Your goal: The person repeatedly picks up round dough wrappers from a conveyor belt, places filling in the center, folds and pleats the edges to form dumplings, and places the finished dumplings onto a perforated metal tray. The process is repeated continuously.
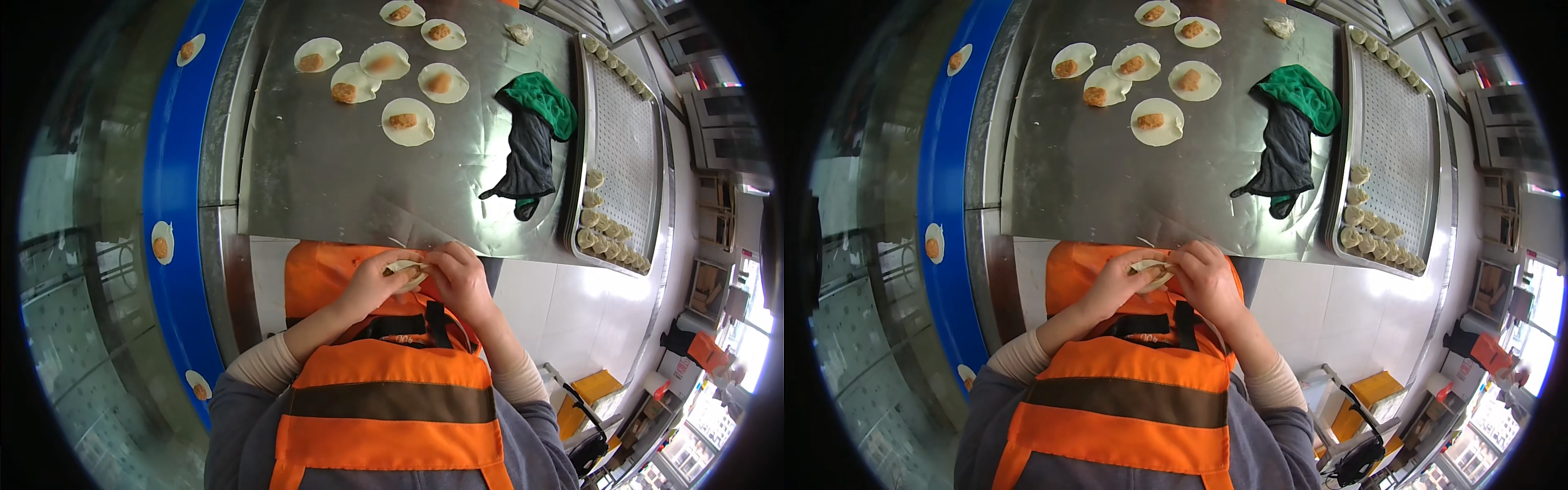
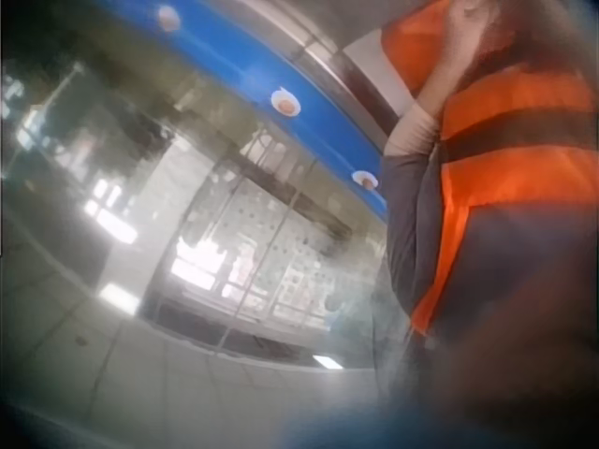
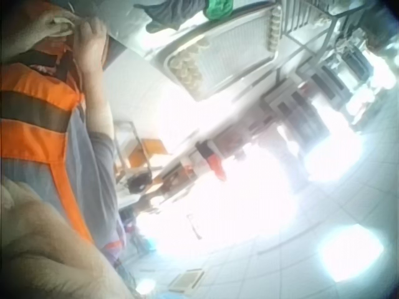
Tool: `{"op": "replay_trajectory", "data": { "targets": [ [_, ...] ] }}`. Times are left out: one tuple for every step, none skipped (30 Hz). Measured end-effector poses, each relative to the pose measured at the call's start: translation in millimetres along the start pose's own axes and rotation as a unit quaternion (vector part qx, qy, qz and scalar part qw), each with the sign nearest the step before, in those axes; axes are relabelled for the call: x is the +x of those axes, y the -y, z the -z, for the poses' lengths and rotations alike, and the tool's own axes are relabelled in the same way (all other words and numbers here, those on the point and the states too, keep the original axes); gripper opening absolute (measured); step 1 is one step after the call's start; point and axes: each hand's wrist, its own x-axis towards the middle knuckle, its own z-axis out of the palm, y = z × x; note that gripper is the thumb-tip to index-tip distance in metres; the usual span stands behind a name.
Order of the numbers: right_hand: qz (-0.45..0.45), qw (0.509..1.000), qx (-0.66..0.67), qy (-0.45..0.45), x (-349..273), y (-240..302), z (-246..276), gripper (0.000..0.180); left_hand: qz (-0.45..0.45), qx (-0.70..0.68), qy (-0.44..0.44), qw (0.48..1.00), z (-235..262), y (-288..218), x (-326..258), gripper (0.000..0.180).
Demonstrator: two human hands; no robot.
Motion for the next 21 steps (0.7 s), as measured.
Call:
{"op": "replay_trajectory", "data": {
  "targets": [
    [0.025,1.000,-0.017,-0.001,0.8,2.7,1.7,0.019,-0.007,0.014,-0.002,1.000,1.0,-0.6,-0.6,0.028],
    [0.048,0.998,-0.035,-0.001,1.2,6.3,3.6,0.019,-0.012,0.028,-0.003,1.000,1.5,-0.1,-1.1,0.028],
    [-0.004,1.000,0.007,0.013,1.3,10.0,2.8,0.019,-0.017,0.042,-0.004,0.999,1.8,0.4,-1.7,0.029],
    [-0.056,0.997,0.050,0.027,1.5,14.5,0.2,0.019,-0.021,0.069,-0.006,0.997,1.9,0.7,-2.2,0.028],
    [-0.107,0.989,0.091,0.041,1.8,17.3,-0.3,0.019,-0.026,0.095,-0.007,0.995,1.0,-0.2,-2.5,0.027],
    [-0.062,0.996,0.054,0.039,0.8,14.4,-0.2,0.018,-0.031,0.122,-0.009,0.992,0.3,-1.0,-2.8,0.027],
    [-0.018,0.999,0.017,0.037,-0.9,8.6,-0.4,0.018,0.003,0.104,-0.004,0.995,1.1,-2.2,-2.8,0.027],
    [0.028,0.999,-0.018,0.034,-1.2,5.3,-1.8,0.018,0.037,0.087,-0.001,0.996,4.2,-4.1,-2.7,0.026],
    [0.013,0.999,0.002,0.032,-1.5,6.2,-3.0,0.017,0.072,0.070,0.002,0.995,6.3,-5.5,-2.7,0.026],
    [-0.003,0.999,0.022,0.029,-2.0,8.2,-4.3,0.017,0.058,0.112,0.015,0.992,6.5,-6.8,-2.7,0.027],
    [-0.020,0.999,0.040,0.027,-2.9,9.6,-4.7,0.017,0.045,0.153,0.029,0.987,5.2,-7.4,-2.6,0.027],
    [-0.039,0.998,0.049,0.032,-2.7,9.2,-5.4,0.016,0.031,0.194,0.044,0.980,4.1,-7.2,-2.5,0.028],
    [-0.057,0.996,0.058,0.037,-2.0,7.7,-6.3,0.016,0.024,0.168,0.031,0.985,3.1,-5.7,-2.9,0.029],
    [-0.074,0.994,0.068,0.041,-0.5,5.8,-6.7,0.015,0.016,0.143,0.017,0.990,2.2,-4.9,-2.7,0.030],
    [-0.052,0.997,0.044,0.028,-0.8,3.3,-6.2,0.015,0.008,0.117,0.004,0.993,1.9,-4.0,-2.3,0.031],
    [-0.029,0.999,0.020,0.015,-1.9,0.0,-5.1,0.014,0.012,0.097,0.016,0.995,4.0,-2.1,-1.3,0.032],
    [-0.009,1.000,-0.004,0.002,-2.6,-0.2,-5.2,0.014,0.019,0.077,0.030,0.996,8.2,0.7,-1.0,0.032],
    [-0.013,1.000,0.018,0.004,-2.9,2.3,-6.0,0.014,0.026,0.057,0.044,0.997,10.8,2.5,-1.2,0.033],
    [-0.018,0.999,0.040,0.006,-2.4,7.1,-6.3,0.014,0.006,0.094,0.037,0.995,10.0,4.2,-2.1,0.033],
    [-0.023,0.998,0.062,0.009,-2.5,10.4,-5.8,0.014,-0.013,0.128,0.031,0.991,6.0,5.2,-4.0,0.033],
    [-0.027,0.998,0.058,0.015,-3.3,7.9,-6.8,0.014,-0.033,0.162,0.025,0.986,3.7,5.9,-5.2,0.033]
  ]
}}
